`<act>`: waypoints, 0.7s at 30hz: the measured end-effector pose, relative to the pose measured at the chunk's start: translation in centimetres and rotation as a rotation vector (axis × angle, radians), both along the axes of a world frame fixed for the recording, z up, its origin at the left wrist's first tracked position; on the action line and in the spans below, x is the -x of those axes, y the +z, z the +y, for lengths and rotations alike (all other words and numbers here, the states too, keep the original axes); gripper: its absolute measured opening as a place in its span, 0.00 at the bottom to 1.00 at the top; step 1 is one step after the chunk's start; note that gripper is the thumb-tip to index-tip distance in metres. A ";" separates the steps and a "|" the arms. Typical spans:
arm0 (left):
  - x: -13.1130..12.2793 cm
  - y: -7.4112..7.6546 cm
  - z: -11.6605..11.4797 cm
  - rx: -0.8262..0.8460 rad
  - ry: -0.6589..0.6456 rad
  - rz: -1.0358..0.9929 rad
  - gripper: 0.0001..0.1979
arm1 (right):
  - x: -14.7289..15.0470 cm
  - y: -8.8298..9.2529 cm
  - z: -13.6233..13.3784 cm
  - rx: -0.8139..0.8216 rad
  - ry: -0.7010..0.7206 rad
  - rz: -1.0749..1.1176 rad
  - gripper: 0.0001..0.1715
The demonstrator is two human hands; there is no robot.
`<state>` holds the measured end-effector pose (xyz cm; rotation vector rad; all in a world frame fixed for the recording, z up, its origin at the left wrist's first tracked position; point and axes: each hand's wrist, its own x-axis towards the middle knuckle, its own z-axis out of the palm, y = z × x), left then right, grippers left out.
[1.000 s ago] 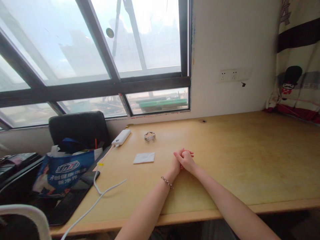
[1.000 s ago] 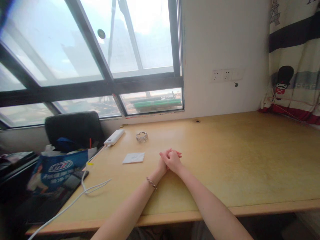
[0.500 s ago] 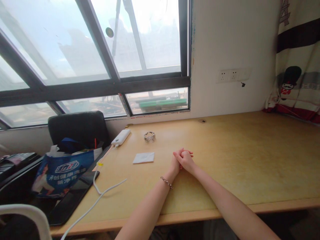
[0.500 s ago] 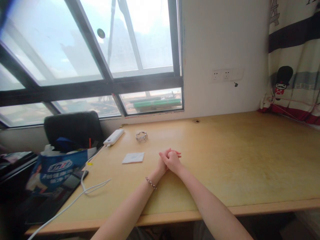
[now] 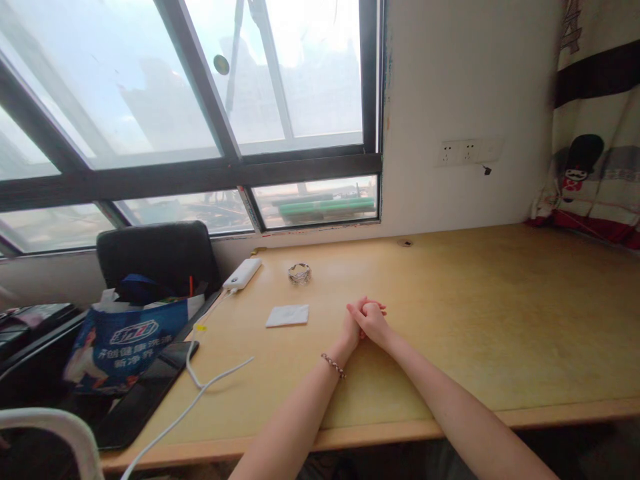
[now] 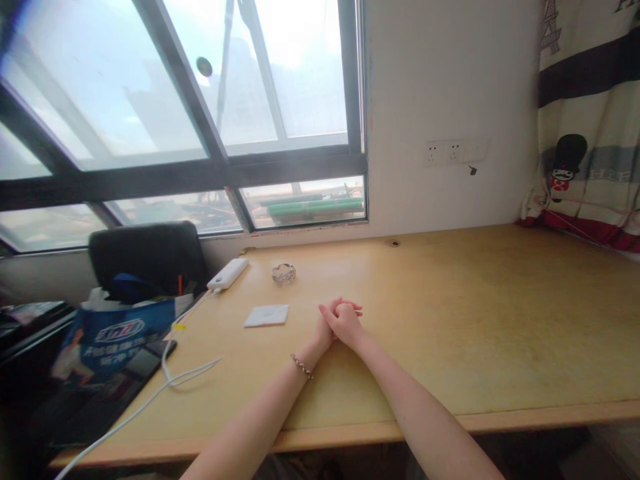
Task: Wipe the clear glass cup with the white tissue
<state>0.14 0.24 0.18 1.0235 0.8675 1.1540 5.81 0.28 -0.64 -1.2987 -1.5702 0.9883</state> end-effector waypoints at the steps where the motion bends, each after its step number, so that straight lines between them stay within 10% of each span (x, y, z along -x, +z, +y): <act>1: 0.0 -0.1 0.1 -0.001 0.008 0.026 0.29 | 0.0 0.1 0.0 0.002 0.002 -0.009 0.30; 13: 4.1 0.7 1.2 -0.462 0.442 0.974 0.13 | -2.3 1.3 1.0 -0.166 -0.159 -0.300 0.37; 21: 6.1 -0.4 2.5 -0.123 0.819 1.580 0.34 | -2.5 1.0 1.3 -0.157 -0.211 -0.364 0.36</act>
